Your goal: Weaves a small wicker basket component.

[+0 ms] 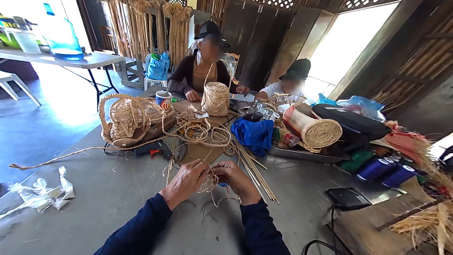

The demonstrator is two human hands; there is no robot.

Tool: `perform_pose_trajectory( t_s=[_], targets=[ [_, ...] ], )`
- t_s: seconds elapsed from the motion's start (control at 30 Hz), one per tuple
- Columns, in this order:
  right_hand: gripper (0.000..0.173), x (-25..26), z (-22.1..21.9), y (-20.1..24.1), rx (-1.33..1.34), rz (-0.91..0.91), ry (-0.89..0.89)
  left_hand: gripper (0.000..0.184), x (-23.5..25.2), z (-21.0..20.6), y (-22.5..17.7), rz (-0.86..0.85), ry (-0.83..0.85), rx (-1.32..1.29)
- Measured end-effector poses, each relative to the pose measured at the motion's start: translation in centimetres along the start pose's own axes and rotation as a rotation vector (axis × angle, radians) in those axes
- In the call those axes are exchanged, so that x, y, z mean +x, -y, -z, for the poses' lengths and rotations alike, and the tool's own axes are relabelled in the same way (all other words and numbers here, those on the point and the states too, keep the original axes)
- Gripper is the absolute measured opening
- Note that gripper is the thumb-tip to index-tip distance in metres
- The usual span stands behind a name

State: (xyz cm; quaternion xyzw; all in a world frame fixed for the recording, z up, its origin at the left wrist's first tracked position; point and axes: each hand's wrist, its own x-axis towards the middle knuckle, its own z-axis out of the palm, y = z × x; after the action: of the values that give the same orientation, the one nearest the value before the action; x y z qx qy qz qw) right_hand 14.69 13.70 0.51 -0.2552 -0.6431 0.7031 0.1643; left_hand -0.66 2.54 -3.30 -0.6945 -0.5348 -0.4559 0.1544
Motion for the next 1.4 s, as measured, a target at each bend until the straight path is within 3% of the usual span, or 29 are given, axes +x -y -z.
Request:
perform_pose_trajectory(
  t_s=[0.1, 0.27, 0.4, 0.53, 0.63, 0.8, 0.97, 1.13, 1.27, 1.4],
  targets=[
    [0.017, 0.0, 0.1, -0.1, -0.021, -0.025, 0.007, 0.015, 0.1, 0.4, -0.3, 0.079, 0.075, -0.099],
    [0.015, -0.2, 0.6, -0.2, -0.152, 0.007, 0.124, 0.014, 0.8, 1.7, -0.8, 0.353, 0.296, -0.426],
    [0.015, -0.4, 0.5, 0.0, -0.263, 0.021, 0.159, 0.015, 1.0, 1.9, -0.9, 0.428, 0.402, -0.534],
    [0.014, -0.7, -0.1, 0.4, -0.297, 0.073, 0.106, 0.011, 1.1, 2.3, -0.3, 0.509, 0.406, -0.678],
    [0.016, -0.6, -0.3, 0.4, -0.15, 0.037, 0.093, 0.005, 1.2, 2.7, 0.1, 0.518, 0.358, -0.758],
    [0.02, -0.7, 0.4, 0.2, 0.091, 0.044, 0.258, 0.011, 1.2, 2.8, 0.2, 0.505, 0.285, -0.95],
    [0.015, -1.0, 0.5, 0.4, -0.001, 0.171, 0.299, 0.018, 0.8, 2.5, 1.0, 0.445, 0.307, -1.177],
    [0.012, -1.9, -0.2, 1.3, -0.24, 0.208, 0.2, 0.018, 0.6, 2.0, 0.8, 0.504, 0.371, -1.218],
    [0.012, -2.1, -0.7, 1.3, -0.169, 0.149, 0.121, 0.018, 0.7, 1.7, 0.6, 0.513, 0.333, -1.212],
    [0.012, -2.3, -2.6, 1.4, -0.129, 0.049, -0.075, 0.01, 0.6, 2.2, 0.5, 0.466, 0.261, -0.799]
  ],
)
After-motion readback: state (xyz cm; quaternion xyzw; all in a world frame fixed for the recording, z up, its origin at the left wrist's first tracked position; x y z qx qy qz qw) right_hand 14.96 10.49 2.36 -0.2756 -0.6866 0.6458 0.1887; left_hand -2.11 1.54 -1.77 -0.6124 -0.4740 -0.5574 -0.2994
